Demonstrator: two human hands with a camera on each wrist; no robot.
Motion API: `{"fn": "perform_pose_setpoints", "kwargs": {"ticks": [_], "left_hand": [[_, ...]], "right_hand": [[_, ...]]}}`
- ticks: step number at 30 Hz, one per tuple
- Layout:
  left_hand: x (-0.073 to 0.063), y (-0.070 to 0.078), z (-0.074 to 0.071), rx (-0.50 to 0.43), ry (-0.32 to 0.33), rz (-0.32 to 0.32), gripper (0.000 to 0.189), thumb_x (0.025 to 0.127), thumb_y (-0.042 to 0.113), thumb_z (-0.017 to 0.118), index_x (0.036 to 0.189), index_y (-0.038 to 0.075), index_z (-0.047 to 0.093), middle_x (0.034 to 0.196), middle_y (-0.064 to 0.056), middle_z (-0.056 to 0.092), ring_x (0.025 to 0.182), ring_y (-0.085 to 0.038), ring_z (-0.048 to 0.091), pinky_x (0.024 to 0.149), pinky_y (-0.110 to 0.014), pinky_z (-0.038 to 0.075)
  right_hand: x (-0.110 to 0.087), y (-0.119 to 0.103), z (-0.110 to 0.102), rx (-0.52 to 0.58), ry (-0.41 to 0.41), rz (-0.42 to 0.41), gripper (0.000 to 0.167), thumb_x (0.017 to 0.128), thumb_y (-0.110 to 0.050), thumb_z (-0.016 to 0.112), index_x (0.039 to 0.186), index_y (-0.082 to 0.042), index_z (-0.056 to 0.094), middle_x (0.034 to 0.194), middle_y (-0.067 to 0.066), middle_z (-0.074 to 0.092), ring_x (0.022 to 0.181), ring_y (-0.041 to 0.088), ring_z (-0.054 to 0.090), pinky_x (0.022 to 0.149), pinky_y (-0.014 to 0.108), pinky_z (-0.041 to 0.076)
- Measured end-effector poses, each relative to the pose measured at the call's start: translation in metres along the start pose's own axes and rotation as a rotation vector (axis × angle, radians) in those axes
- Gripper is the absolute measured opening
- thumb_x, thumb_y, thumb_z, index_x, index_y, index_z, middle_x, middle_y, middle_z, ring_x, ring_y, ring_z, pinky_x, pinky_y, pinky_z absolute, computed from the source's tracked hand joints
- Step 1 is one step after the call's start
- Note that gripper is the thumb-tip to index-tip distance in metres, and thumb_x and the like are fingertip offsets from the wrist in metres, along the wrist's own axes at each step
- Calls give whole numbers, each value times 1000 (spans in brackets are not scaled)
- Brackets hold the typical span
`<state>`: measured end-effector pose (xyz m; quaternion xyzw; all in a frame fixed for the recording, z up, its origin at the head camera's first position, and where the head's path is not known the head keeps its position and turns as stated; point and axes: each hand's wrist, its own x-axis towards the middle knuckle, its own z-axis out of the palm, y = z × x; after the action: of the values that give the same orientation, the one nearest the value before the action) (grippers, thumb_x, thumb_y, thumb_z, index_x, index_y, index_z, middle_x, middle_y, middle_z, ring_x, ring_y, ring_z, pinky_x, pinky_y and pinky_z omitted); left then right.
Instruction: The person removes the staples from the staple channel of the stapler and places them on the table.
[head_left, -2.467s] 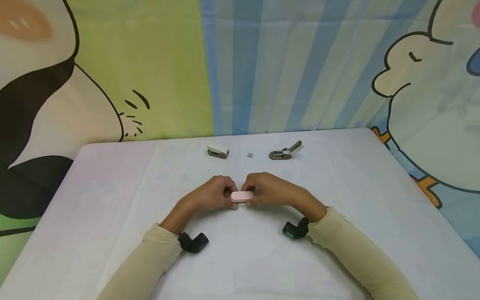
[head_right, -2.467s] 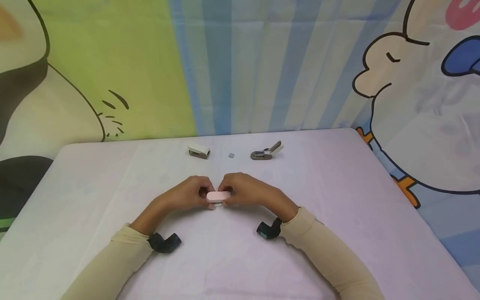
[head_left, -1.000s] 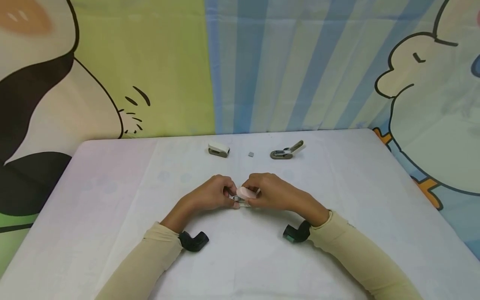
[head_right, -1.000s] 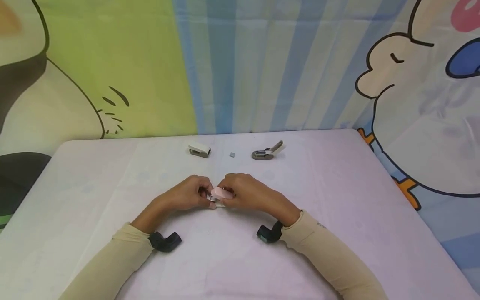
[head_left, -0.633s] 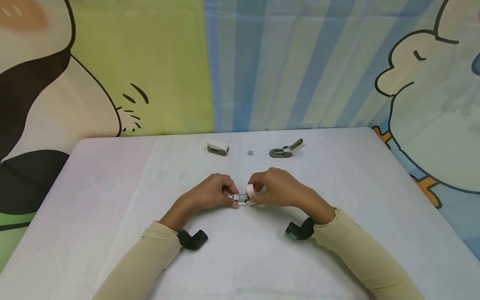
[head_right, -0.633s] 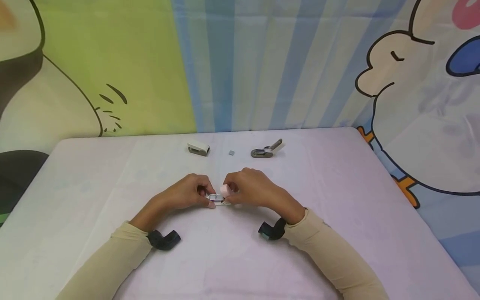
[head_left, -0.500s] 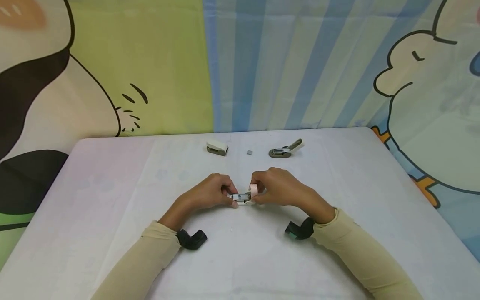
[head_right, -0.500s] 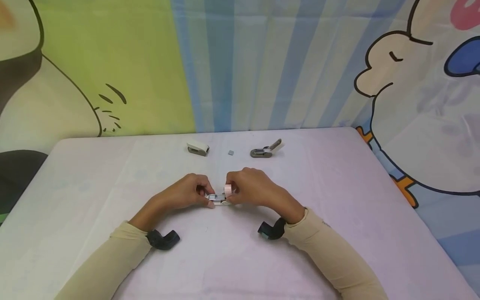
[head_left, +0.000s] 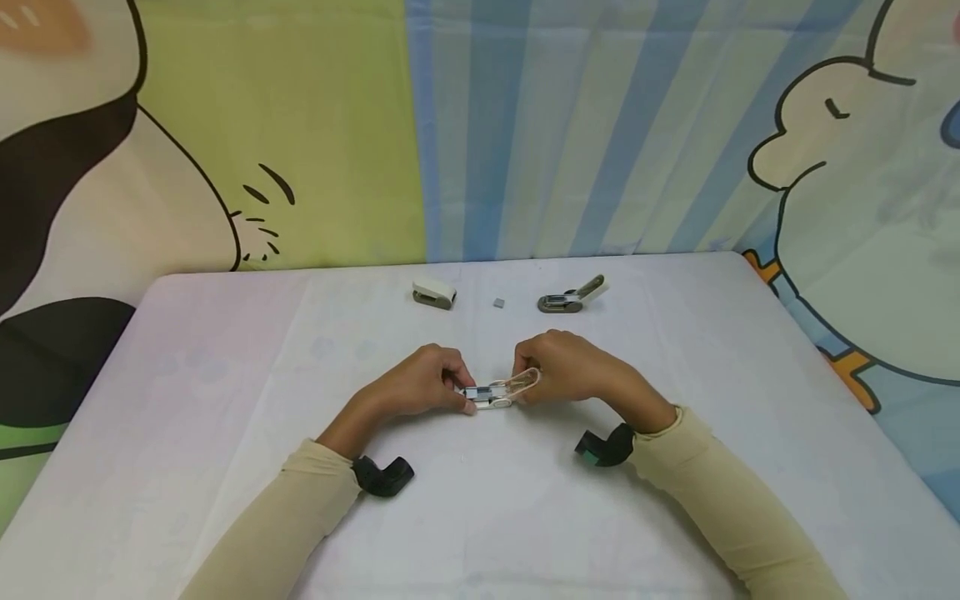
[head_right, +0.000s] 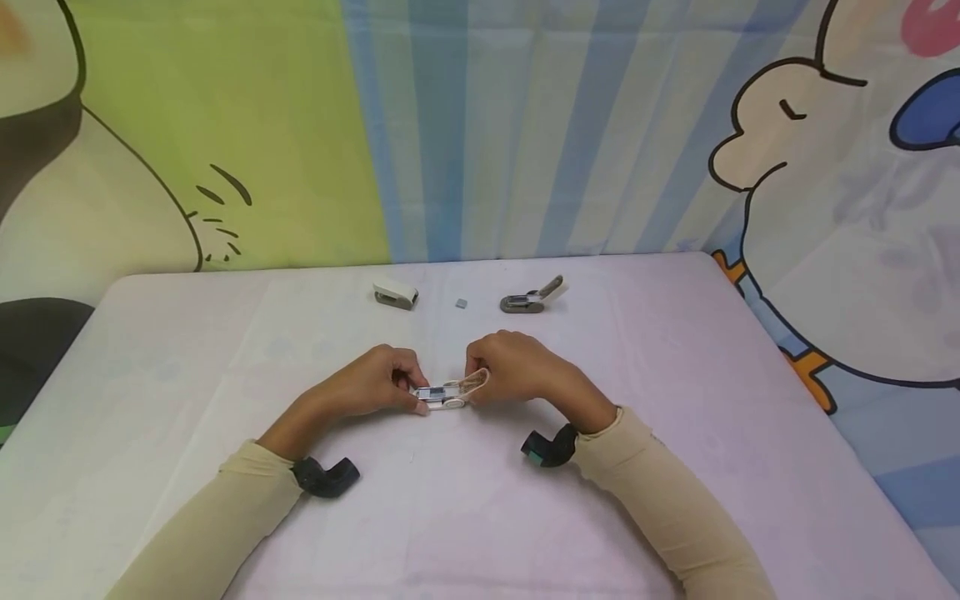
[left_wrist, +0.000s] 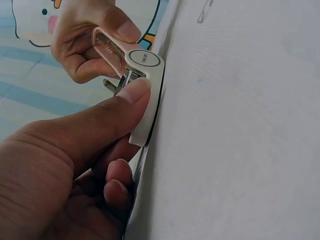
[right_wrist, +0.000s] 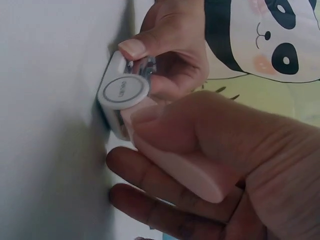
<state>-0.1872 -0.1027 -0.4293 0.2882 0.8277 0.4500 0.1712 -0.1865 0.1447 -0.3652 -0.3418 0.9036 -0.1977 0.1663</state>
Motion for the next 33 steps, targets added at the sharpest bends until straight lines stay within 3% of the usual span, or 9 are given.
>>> {"fn": "perform_pose_setpoints", "kwargs": {"ticks": [5,11,18,23,25,27,30,33], "left_hand": [[2,2,-1,-14,-8,0,17,73,14,86,85,12,74,80,1,62,67,-13,53,58,-25,42],[-1,6,0,-17,-7,-8,16,77,13,84,89,10,73,80,1,61,69,-13,53,60,-25,43],[-3,10,2,-8,24,32,14,80,13,80,93,10,75,82,0,58,73,-16,55,63,-26,44],[-1,8,3,7,45,42,15,80,14,81,94,10,76,80,1,57,74,-16,55,64,-27,45],[0,8,4,18,52,49,15,79,14,81,93,10,76,80,1,57,74,-16,55,64,-27,45],[0,7,5,34,58,61,16,79,15,82,93,10,77,80,2,57,73,-15,55,64,-27,46],[1,9,5,51,61,72,17,78,15,83,93,10,77,80,1,57,74,-14,56,65,-28,47],[1,12,5,60,68,81,17,77,15,84,92,11,77,80,1,57,74,-13,57,66,-28,48]], "right_hand": [[-2,-2,-3,-42,-26,23,16,76,-21,82,86,-19,68,74,-14,59,66,8,49,60,28,41],[0,-3,-2,-15,-65,41,15,78,-18,79,86,-16,67,76,-8,58,69,11,48,61,28,40],[0,-1,-1,-11,-131,84,17,79,-19,80,86,-16,65,78,-4,57,75,14,48,64,30,40],[-5,0,-5,-9,-152,83,20,83,-32,78,93,-17,68,81,-8,60,73,12,52,65,31,44],[-6,-1,-8,-21,-86,58,25,86,-36,74,99,-15,70,85,-8,61,76,12,54,67,31,46],[-7,-4,-8,-17,38,7,27,91,-36,70,103,-13,71,87,-7,62,78,11,56,68,31,47],[-6,-11,-4,13,206,-116,21,95,-24,66,108,-8,71,89,-7,61,79,9,54,67,29,46],[-3,-18,5,58,215,-208,14,94,-14,66,105,-7,71,89,-7,63,73,6,53,62,26,47]]}}
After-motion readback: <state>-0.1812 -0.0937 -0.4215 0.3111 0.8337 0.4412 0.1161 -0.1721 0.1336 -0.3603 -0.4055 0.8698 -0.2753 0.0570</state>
